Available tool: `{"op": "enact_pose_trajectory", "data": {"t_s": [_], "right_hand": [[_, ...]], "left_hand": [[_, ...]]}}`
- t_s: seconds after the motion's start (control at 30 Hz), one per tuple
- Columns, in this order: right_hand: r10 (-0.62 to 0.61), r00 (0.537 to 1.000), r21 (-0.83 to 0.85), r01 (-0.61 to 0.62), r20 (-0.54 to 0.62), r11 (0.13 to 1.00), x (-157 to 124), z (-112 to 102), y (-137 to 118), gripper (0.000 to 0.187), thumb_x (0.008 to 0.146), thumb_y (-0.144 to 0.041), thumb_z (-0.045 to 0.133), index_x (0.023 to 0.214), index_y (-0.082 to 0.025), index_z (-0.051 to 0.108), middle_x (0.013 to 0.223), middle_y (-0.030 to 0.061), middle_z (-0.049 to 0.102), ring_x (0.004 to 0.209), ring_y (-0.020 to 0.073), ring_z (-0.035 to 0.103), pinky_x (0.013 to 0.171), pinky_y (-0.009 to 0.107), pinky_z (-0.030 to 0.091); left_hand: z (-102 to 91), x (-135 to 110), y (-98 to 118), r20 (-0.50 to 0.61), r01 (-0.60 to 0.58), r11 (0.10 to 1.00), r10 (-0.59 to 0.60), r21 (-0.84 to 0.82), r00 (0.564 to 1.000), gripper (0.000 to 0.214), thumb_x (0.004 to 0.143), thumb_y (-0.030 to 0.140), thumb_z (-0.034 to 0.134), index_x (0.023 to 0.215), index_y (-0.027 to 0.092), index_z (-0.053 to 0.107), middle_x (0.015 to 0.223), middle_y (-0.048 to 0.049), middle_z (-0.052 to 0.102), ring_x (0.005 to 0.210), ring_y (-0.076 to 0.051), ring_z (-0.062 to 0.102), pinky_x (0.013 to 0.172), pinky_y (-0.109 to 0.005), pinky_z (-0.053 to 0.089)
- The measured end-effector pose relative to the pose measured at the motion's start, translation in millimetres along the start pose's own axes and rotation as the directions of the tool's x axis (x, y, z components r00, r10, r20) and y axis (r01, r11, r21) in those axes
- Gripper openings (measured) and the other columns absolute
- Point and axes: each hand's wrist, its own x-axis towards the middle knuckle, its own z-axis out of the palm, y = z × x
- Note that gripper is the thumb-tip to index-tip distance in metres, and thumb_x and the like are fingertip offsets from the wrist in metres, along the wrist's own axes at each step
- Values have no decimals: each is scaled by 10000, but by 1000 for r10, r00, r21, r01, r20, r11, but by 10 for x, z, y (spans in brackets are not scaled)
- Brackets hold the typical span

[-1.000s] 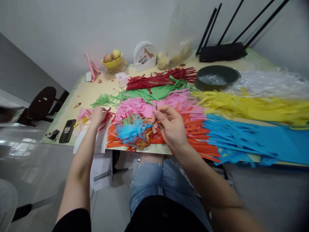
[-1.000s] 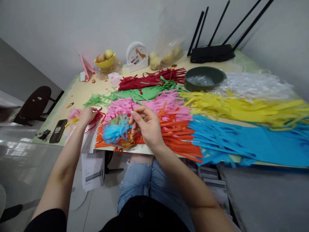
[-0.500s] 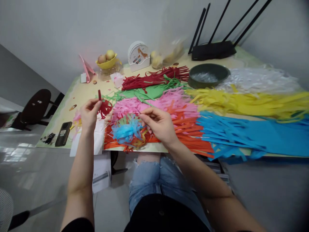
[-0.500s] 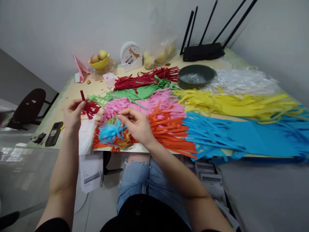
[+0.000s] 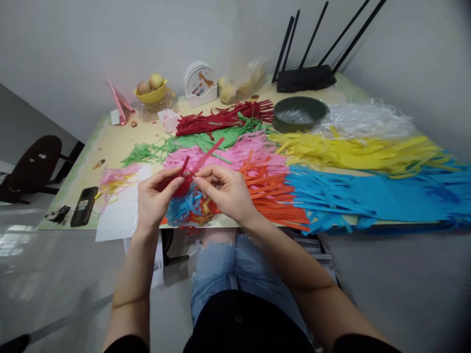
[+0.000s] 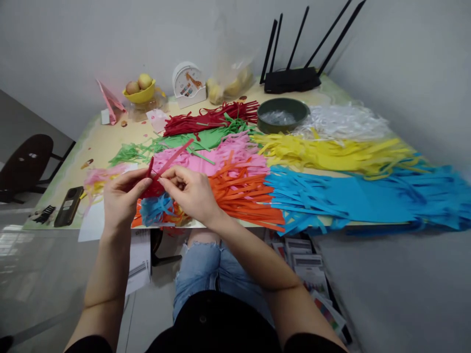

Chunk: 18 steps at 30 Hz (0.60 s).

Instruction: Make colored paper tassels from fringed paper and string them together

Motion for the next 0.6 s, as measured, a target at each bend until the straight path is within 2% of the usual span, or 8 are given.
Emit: {"op": "enact_pose_trajectory", "data": {"t_s": [0.2,0.3,0.37,0.43,0.53,0.6], "right_hand": [[35,999,6,-35,14,999,-8,-19,-14,211,889,-378,662,859,-170,675,620,-27,605,542,87,534,532,214,400],[60,998,39,-61,31,997,9,-29,-22,223,877,-381,672,816,-167,653,582,-32,599,512,80,537,515,202,412],[96,993,103,-102,63,989,31,-34,-16,267,864,-418,689,787,-169,629,552,-41,597,470,69,522,484,189,412],[149,983,198,-168,105,966,54,-37,4,347,828,-500,725,794,-172,614,538,-50,605,415,56,487,428,175,395],[216,965,316,-253,147,914,76,-34,50,467,734,-596,790,812,-176,600,551,-50,637,384,55,490,379,165,402],[236,956,350,-283,172,893,80,-29,78,491,703,-600,816,800,-175,592,552,-45,650,384,60,514,379,164,429]], "left_hand": [[-18,-25,-22,-23,-35,998,36,45,999,202,745,332,853,937,275,826,936,-22,807,831,-189,762,790,-311,627],[-43,-40,-30,-1,-166,961,171,222,985,171,823,318,796,988,276,811,976,-29,801,880,-198,749,822,-339,607],[-54,-50,-23,43,-312,863,322,398,946,150,870,298,753,1011,277,798,994,-31,796,927,-205,731,865,-367,586],[-58,-59,-10,124,-436,730,442,527,889,145,902,274,719,1030,280,785,985,-28,794,949,-207,713,894,-384,563],[-63,-63,-3,217,-531,598,517,600,828,143,927,240,685,1036,274,771,943,-25,791,937,-205,696,886,-381,536],[-73,-60,-10,225,-543,561,537,624,813,142,930,224,678,1036,266,763,928,-25,787,921,-204,685,864,-371,526]]}}
